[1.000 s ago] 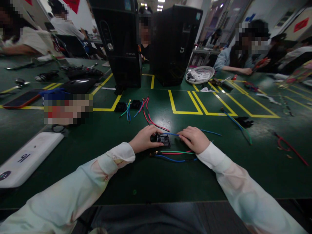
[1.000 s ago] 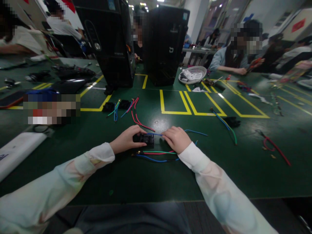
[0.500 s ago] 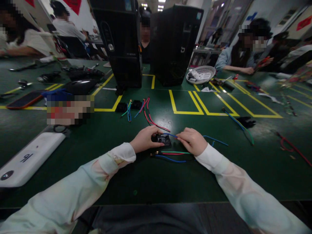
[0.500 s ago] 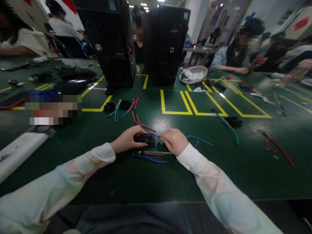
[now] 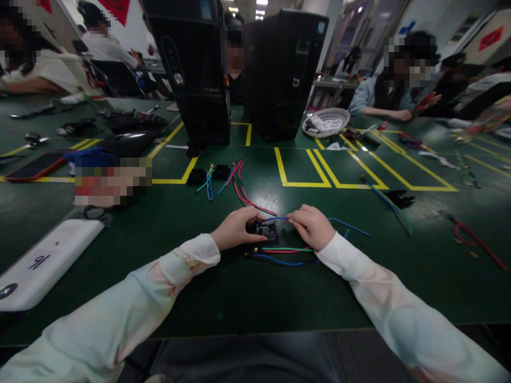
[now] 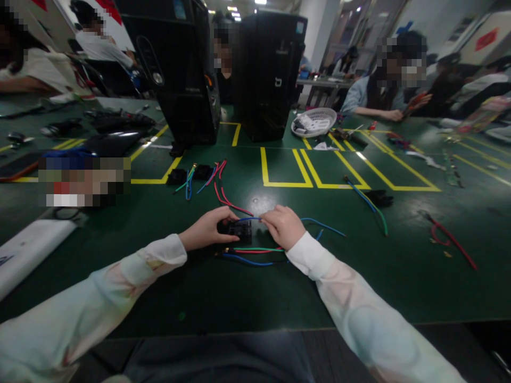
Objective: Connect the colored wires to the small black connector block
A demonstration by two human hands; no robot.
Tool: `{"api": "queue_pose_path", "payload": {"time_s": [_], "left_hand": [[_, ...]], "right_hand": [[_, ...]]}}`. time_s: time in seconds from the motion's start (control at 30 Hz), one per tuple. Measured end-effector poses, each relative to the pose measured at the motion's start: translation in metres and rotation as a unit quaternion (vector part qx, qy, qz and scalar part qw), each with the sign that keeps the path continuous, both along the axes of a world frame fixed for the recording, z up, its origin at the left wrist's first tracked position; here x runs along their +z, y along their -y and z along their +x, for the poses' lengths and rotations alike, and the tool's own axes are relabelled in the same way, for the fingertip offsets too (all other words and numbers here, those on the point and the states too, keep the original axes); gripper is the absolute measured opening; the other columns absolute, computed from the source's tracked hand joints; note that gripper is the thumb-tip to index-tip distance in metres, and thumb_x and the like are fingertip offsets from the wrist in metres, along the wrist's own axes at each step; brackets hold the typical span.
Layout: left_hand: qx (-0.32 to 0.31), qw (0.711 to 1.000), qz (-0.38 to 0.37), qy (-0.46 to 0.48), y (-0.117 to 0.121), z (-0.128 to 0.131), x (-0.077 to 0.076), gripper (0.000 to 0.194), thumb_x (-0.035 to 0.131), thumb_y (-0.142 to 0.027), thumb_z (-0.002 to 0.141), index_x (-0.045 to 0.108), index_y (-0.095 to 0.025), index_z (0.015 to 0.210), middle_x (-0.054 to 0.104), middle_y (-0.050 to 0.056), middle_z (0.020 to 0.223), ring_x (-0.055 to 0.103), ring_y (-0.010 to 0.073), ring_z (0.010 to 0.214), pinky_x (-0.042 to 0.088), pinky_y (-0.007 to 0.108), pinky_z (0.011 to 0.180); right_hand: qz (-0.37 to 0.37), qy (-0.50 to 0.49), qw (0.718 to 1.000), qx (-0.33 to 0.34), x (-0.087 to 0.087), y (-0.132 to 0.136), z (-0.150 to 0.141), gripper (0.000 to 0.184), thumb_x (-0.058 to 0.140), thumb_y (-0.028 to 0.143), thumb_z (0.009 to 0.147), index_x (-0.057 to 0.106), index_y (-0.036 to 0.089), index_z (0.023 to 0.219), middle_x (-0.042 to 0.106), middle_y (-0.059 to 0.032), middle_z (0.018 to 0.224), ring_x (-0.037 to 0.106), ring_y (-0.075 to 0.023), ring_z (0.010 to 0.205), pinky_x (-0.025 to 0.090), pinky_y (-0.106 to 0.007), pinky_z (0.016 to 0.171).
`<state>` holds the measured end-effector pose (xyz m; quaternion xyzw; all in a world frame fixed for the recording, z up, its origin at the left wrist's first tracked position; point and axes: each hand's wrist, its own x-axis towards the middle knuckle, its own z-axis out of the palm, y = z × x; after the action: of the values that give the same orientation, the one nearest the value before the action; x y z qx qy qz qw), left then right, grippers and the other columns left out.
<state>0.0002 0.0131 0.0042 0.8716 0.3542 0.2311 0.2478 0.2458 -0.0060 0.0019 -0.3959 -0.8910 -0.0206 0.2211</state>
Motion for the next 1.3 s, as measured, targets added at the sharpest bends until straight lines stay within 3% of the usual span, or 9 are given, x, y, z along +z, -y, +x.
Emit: {"api": "queue_pose_path", "payload": {"time_s": [0.13, 0.3, 0.57, 0.7, 0.93, 1.3], "left_hand": [[-0.001, 1.000, -0.002, 0.001, 0.000, 0.000, 0.000, 0.037, 0.070, -0.042, 0.066, 0.059, -0.018, 0.093, 0.058, 0.002, 0.089, 0.052, 0.0155, 0.074, 0.041, 0.028, 0.066], [0.003, 1.000, -0.003, -0.001, 0.000, 0.000, 0.000, 0.038, 0.071, -0.041, 0.065, 0.059, -0.019, 0.094, 0.059, 0.003, 0.090, 0.053, 0.0169, 0.078, 0.042, 0.028, 0.067], [-0.001, 1.000, 0.008, 0.000, 0.000, -0.001, -0.002, 0.037, 0.070, -0.042, 0.066, 0.059, -0.019, 0.094, 0.058, 0.001, 0.087, 0.053, 0.0162, 0.075, 0.042, 0.028, 0.066], [0.000, 1.000, 0.010, 0.000, -0.001, -0.001, -0.002, 0.038, 0.070, -0.043, 0.066, 0.058, -0.019, 0.093, 0.058, 0.002, 0.088, 0.053, 0.0164, 0.076, 0.041, 0.027, 0.066], [0.002, 1.000, 0.006, 0.000, 0.000, -0.001, -0.002, 0.037, 0.070, -0.043, 0.066, 0.059, -0.018, 0.092, 0.057, 0.002, 0.086, 0.052, 0.0158, 0.073, 0.040, 0.027, 0.064], [0.001, 1.000, 0.004, -0.002, -0.001, 0.001, -0.002, 0.035, 0.071, -0.039, 0.066, 0.060, -0.018, 0.092, 0.057, 0.001, 0.083, 0.052, 0.0163, 0.075, 0.040, 0.026, 0.065]], "right_hand": [[0.009, 0.008, 0.999, 0.042, -0.001, -0.001, 0.000, 0.027, 0.037, 0.020, 0.090, 0.063, 0.015, 0.094, 0.065, -0.0083, 0.078, 0.049, -0.0182, 0.071, 0.038, -0.032, 0.068], [0.027, 0.022, 0.999, -0.009, 0.001, -0.001, -0.004, 0.030, 0.033, 0.015, 0.090, 0.061, 0.015, 0.102, 0.062, -0.0096, 0.082, 0.053, -0.0192, 0.076, 0.041, -0.031, 0.069], [0.036, 0.034, 0.999, 0.001, 0.004, 0.003, -0.011, 0.029, 0.035, 0.019, 0.091, 0.061, 0.016, 0.103, 0.063, -0.0082, 0.083, 0.055, -0.0180, 0.077, 0.043, -0.028, 0.069], [0.023, -0.006, 1.000, 0.000, 0.004, 0.003, -0.012, 0.026, 0.036, 0.021, 0.092, 0.057, 0.018, 0.106, 0.064, -0.0070, 0.087, 0.058, -0.0172, 0.081, 0.045, -0.028, 0.073], [0.002, -0.059, 0.998, 0.018, 0.006, 0.000, -0.015, 0.016, 0.043, 0.026, 0.090, 0.056, 0.018, 0.085, 0.062, -0.0057, 0.082, 0.059, -0.0153, 0.078, 0.044, -0.025, 0.068], [-0.034, -0.094, 0.994, 0.048, 0.003, 0.001, -0.019, 0.014, 0.046, 0.023, 0.088, 0.057, 0.018, 0.082, 0.062, -0.0037, 0.077, 0.058, -0.0136, 0.071, 0.043, -0.023, 0.064]]}}
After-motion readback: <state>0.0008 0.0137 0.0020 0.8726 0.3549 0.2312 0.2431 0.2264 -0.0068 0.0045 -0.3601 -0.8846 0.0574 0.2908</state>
